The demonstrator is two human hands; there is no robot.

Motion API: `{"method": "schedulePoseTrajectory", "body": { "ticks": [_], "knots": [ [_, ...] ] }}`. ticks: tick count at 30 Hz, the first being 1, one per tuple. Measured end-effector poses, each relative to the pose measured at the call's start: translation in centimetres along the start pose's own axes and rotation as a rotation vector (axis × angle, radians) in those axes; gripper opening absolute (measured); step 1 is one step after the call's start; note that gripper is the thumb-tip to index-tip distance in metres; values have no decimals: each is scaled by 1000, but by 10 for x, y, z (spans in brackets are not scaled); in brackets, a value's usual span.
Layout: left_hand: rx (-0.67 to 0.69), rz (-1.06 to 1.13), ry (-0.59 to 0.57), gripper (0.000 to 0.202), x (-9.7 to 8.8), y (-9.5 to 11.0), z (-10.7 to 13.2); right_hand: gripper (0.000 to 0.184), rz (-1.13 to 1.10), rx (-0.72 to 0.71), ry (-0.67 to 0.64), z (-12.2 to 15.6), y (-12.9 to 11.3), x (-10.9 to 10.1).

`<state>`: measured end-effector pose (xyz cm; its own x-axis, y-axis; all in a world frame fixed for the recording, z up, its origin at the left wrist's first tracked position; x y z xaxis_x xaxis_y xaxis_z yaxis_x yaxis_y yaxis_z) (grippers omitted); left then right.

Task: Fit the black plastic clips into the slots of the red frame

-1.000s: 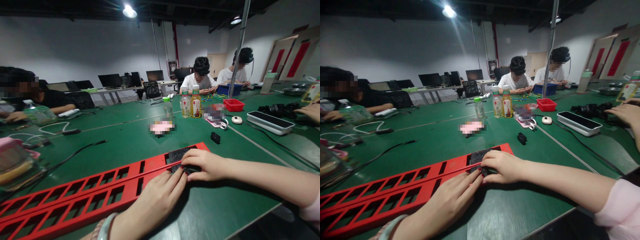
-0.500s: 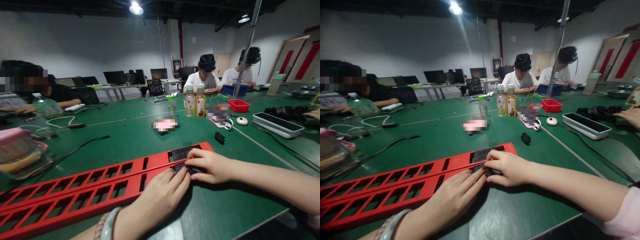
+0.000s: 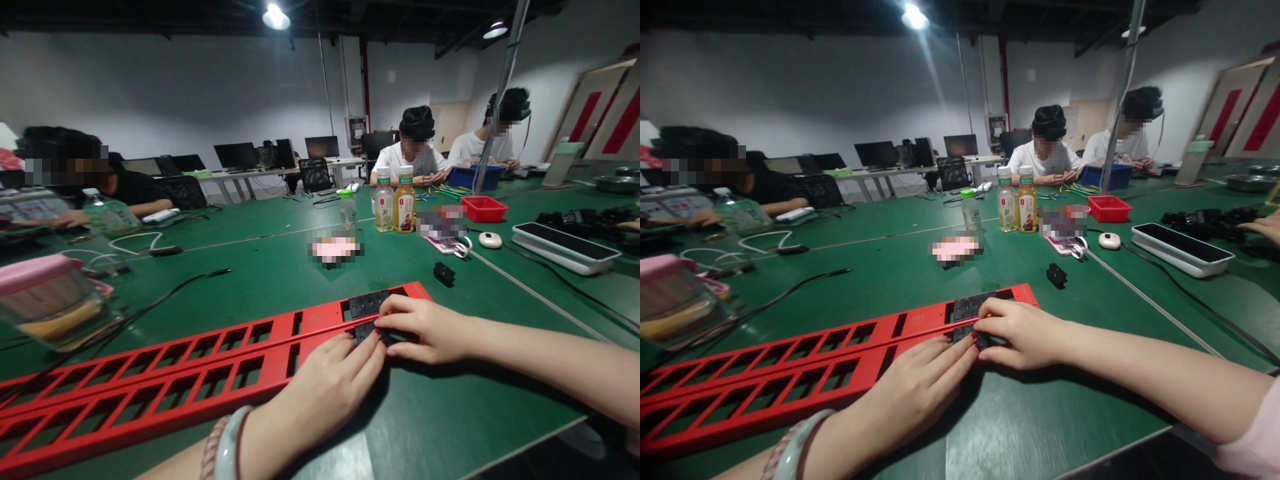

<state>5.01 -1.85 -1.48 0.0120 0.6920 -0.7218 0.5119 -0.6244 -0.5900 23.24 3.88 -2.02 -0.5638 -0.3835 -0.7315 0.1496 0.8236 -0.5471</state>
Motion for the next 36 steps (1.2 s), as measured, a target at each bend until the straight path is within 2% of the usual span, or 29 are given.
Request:
{"method": "schedulePoseTrajectory", "body": {
  "ticks": [4, 11, 19, 26, 28, 30, 33, 36],
  "knots": [
    [4, 18, -14, 26, -2, 0, -1, 36, -4, -3, 3, 0, -1, 0],
    [-4, 30, 43, 27, -1, -1, -1, 36, -19, 14, 17, 1, 1, -1],
    [7, 30, 16, 27, 0, -1, 0, 36, -31, 19, 6, 1, 0, -1],
    [6, 22, 18, 26, 0, -1, -1, 35, -28, -54, 11, 3, 1, -2],
    [4, 20, 14, 26, -1, 0, -1, 35, -24, -102, 41, 3, 5, -9],
    [2, 19, 13, 27, -2, -1, -1, 32, 7, -122, 131, 3, 13, -24],
    [3, 17, 35, 27, -3, -1, -2, 27, 123, -47, 295, 6, 33, -56],
    [-4, 3, 75, 28, -4, -2, -3, 31, 236, 121, 194, 17, 59, -86]
  ]
}}
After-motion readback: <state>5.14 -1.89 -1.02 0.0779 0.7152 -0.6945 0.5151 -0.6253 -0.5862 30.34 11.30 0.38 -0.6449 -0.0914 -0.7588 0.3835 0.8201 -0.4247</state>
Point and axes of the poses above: each hand's wrist, its own z-axis away from the middle knuckle, its own x-axis out of the palm, y = z × x, the point moved 2 cm from there along -z, towards the middle knuckle, and after that the axes turned 14 degrees about -z, right-handed, at the moved point
